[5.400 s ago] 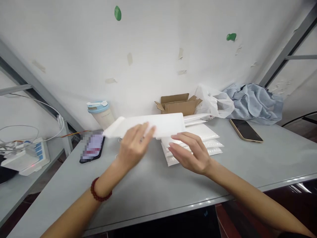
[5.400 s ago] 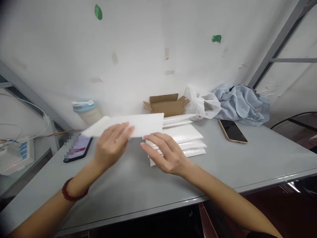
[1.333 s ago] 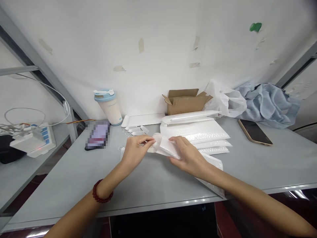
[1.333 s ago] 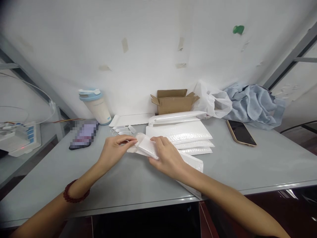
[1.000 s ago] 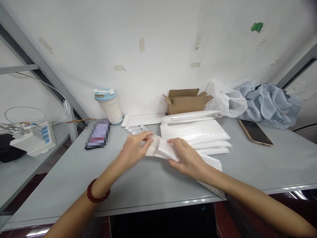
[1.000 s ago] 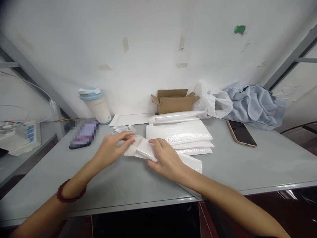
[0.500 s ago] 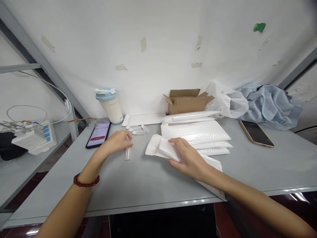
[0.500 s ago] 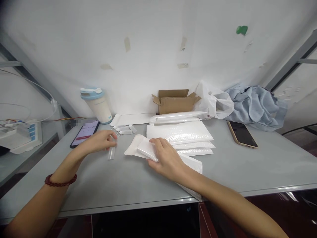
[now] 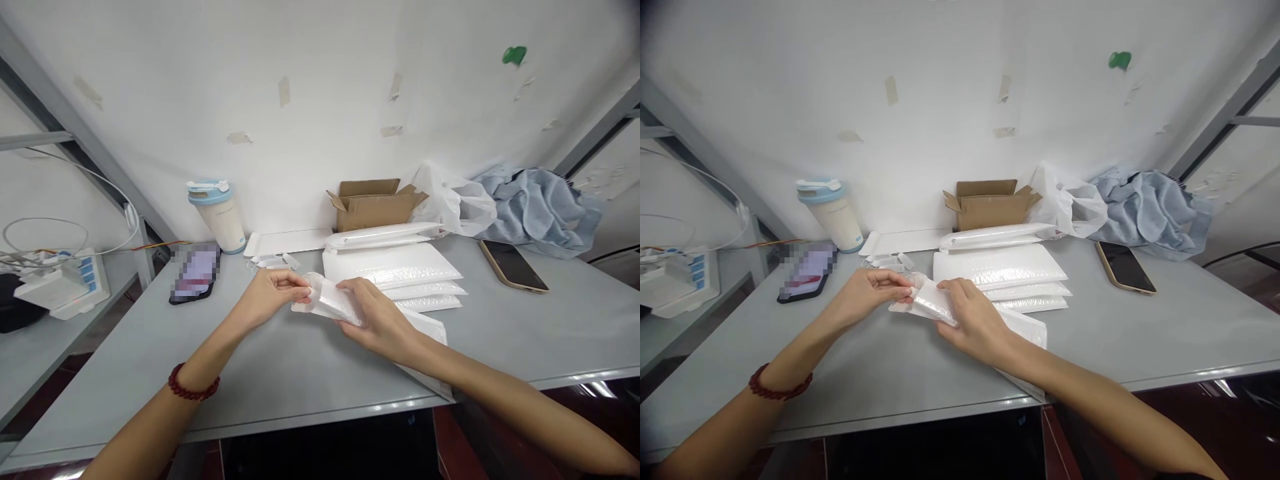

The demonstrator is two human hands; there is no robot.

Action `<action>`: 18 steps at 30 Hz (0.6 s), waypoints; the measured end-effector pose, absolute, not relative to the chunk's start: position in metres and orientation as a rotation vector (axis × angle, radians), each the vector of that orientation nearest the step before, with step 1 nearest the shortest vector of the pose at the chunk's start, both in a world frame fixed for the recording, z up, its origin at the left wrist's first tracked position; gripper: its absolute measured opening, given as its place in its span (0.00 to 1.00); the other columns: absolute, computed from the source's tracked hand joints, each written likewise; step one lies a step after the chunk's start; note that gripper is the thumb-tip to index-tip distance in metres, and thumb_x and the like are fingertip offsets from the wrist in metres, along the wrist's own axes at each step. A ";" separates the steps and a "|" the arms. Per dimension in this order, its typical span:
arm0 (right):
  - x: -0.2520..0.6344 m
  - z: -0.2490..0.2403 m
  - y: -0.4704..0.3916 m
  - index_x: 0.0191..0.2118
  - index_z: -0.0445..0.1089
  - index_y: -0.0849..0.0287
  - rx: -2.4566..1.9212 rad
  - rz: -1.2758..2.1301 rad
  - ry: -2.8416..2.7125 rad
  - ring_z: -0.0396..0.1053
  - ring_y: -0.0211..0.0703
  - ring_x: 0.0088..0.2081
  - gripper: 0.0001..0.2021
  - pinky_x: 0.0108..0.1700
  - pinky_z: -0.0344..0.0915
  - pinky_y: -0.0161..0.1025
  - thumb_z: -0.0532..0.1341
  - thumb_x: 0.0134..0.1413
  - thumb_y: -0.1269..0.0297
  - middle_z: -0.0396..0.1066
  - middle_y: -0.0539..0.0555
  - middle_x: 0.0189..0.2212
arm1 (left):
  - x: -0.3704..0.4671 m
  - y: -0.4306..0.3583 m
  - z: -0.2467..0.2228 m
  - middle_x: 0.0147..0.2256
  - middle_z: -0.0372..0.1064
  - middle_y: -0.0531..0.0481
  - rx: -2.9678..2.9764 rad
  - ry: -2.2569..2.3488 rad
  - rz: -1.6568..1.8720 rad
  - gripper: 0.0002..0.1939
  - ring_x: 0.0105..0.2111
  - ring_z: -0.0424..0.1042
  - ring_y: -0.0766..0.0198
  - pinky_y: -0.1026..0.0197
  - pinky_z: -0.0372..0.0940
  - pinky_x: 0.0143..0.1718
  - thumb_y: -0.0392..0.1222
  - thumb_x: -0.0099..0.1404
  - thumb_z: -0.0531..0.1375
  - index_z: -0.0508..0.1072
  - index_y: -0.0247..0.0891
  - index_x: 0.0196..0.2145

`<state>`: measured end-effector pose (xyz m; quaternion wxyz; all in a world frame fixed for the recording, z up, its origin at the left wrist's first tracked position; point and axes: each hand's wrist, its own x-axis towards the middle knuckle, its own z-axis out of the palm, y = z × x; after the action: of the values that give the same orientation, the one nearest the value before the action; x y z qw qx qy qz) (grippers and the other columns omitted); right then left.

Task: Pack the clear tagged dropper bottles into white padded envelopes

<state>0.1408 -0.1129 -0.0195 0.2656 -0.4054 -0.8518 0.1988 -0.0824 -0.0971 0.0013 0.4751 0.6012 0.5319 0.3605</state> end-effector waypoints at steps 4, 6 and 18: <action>0.139 -0.023 -0.113 0.50 0.58 0.59 -1.071 0.504 -2.304 0.65 0.50 0.46 0.21 0.45 0.66 0.48 0.60 0.48 0.71 0.64 0.60 0.46 | -0.070 -0.104 -0.011 0.33 0.75 0.48 1.775 1.457 0.970 0.06 0.35 0.73 0.58 0.57 0.66 0.38 0.41 0.55 0.62 0.79 0.40 0.28; 0.137 -0.025 -0.113 0.49 0.58 0.59 -1.069 0.494 -2.308 0.65 0.50 0.45 0.21 0.45 0.66 0.48 0.61 0.48 0.71 0.65 0.60 0.45 | -0.067 -0.107 -0.015 0.35 0.73 0.48 1.980 1.546 0.955 0.08 0.34 0.72 0.60 0.58 0.64 0.36 0.39 0.57 0.59 0.79 0.41 0.26; 0.135 -0.032 -0.113 0.49 0.57 0.58 -1.041 0.413 -2.342 0.64 0.51 0.46 0.21 0.44 0.67 0.49 0.61 0.48 0.71 0.65 0.59 0.45 | -0.063 -0.110 -0.015 0.21 0.66 0.53 1.987 1.504 0.801 0.13 0.24 0.65 0.64 0.63 0.56 0.26 0.41 0.61 0.52 0.68 0.38 0.21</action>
<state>0.1350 -0.1135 -0.0316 0.2694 -0.3861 -0.8688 0.1533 -0.0627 -0.1103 -0.0149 0.2593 0.7331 0.5549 0.2956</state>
